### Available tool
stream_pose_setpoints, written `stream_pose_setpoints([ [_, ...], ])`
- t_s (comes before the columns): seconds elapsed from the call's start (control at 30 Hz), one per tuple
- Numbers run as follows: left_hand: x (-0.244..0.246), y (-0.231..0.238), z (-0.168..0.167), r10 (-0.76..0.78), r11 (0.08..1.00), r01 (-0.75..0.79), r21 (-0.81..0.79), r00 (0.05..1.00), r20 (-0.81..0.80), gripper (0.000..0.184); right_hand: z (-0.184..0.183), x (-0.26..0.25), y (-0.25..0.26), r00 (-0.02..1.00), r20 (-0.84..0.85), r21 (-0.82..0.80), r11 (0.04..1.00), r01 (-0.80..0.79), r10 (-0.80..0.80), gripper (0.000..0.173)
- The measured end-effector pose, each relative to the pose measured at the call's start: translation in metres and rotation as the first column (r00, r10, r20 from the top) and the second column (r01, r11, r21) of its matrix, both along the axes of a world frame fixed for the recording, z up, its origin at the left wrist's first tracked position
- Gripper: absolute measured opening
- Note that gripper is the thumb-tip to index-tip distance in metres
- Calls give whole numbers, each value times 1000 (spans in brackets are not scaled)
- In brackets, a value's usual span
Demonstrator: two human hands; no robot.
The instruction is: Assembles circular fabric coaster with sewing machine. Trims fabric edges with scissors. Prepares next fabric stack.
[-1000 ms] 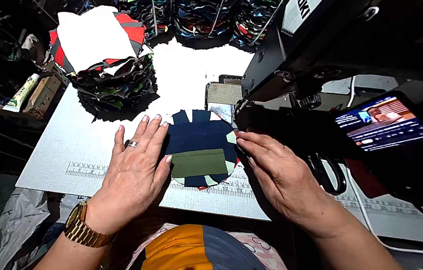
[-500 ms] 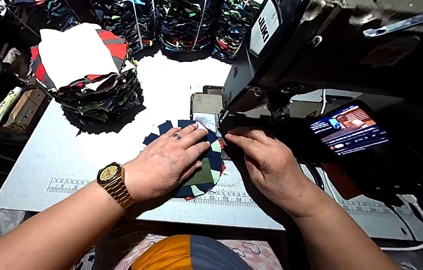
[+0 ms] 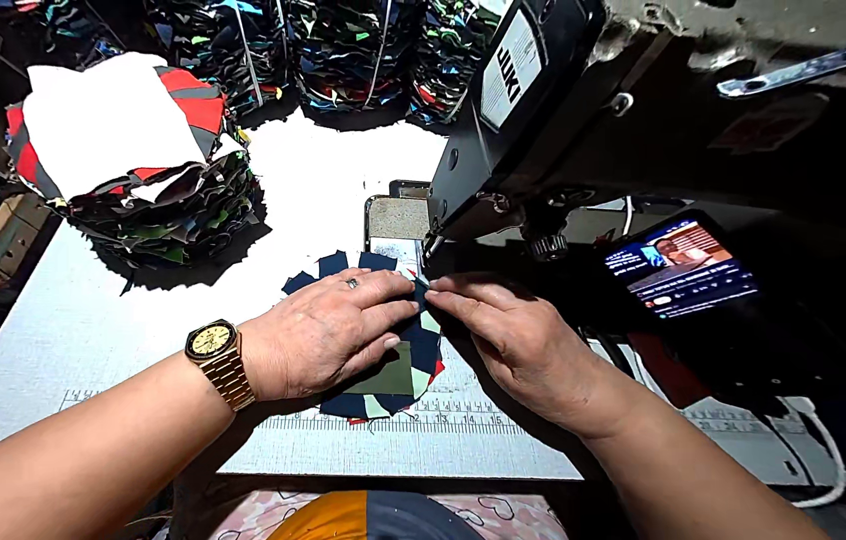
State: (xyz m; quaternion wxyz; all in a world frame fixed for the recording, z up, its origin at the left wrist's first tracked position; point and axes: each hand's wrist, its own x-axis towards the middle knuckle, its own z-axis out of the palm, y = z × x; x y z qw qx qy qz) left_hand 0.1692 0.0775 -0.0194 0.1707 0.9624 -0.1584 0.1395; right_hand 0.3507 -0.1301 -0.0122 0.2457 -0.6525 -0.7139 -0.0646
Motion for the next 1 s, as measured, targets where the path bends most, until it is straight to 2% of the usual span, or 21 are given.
stream_pose_setpoints([
  [0.1,1,-4,-2,46,998,-47,44,999,14,43,-2,2,-1,999,45,-31,999,-17,19,39],
  [0.27,6,-4,-6,57,998,-58,15,998,23,41,-3,4,-2,995,92,-64,998,-26,31,40],
  [0.67,38,23,-5,-22,999,23,23,999,-32,43,-3,21,12,992,124,-91,995,28,-17,33],
  [0.87,37,23,-3,2,1000,-1,23,998,-60,43,-14,19,10,998,38,-39,997,59,-58,33],
  [1.0,34,21,0,17,1000,-17,22,1000,1,42,-15,19,9,998,-8,5,998,65,-65,34],
])
